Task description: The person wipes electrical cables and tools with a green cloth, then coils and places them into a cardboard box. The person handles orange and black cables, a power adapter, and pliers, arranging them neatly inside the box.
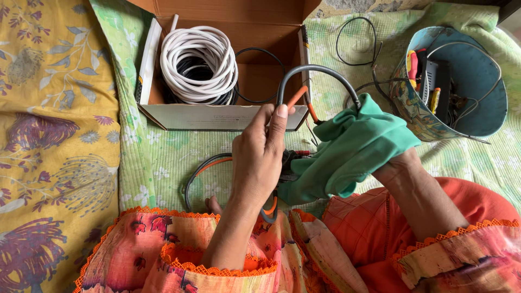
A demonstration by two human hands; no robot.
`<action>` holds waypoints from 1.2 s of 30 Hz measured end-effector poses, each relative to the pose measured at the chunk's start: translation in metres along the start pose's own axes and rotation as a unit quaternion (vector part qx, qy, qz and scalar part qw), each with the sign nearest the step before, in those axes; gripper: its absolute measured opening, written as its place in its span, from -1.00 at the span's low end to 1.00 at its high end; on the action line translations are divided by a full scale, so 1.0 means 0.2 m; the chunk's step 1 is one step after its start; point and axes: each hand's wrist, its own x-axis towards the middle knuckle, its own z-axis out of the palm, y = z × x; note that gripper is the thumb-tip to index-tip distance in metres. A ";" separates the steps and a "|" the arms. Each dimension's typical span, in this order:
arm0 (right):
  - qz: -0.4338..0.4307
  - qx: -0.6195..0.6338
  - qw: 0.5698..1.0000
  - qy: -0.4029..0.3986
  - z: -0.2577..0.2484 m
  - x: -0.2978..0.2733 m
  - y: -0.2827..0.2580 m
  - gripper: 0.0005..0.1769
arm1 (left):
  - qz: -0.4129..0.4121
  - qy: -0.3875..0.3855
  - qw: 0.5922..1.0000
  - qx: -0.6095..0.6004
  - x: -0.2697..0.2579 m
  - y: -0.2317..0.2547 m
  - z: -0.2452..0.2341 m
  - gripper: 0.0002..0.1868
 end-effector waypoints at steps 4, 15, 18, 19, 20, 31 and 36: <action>-0.027 -0.013 0.999 0.034 -0.04 0.01 0.02 -0.86 | 0.004 -0.005 1.000 0.008 0.01 0.01 -0.01 -0.56; -0.029 -0.022 0.996 0.082 -0.04 0.02 0.00 -0.86 | 0.023 -0.018 1.000 0.007 0.00 -0.01 0.00 -0.55; -0.036 0.006 0.995 0.088 -0.02 0.01 -0.01 -0.84 | 0.009 -0.028 0.999 0.014 0.00 -0.01 0.00 -0.55; -0.042 0.007 0.994 0.100 -0.03 0.01 -0.01 -0.85 | 0.001 -0.031 0.999 0.019 0.00 -0.01 0.00 -0.55; -0.046 0.006 0.993 0.111 -0.03 0.01 -0.01 -0.85 | 0.005 -0.028 0.999 0.019 0.00 -0.01 0.00 -0.55; -0.062 -0.030 0.983 0.172 -0.09 0.06 0.00 -0.88 | 0.011 0.005 0.997 -0.078 0.02 -0.06 0.01 -0.57; -0.038 0.060 0.988 0.137 0.04 0.01 -0.06 -0.83 | -0.009 -0.002 0.948 -0.319 0.02 -0.08 -0.04 -0.65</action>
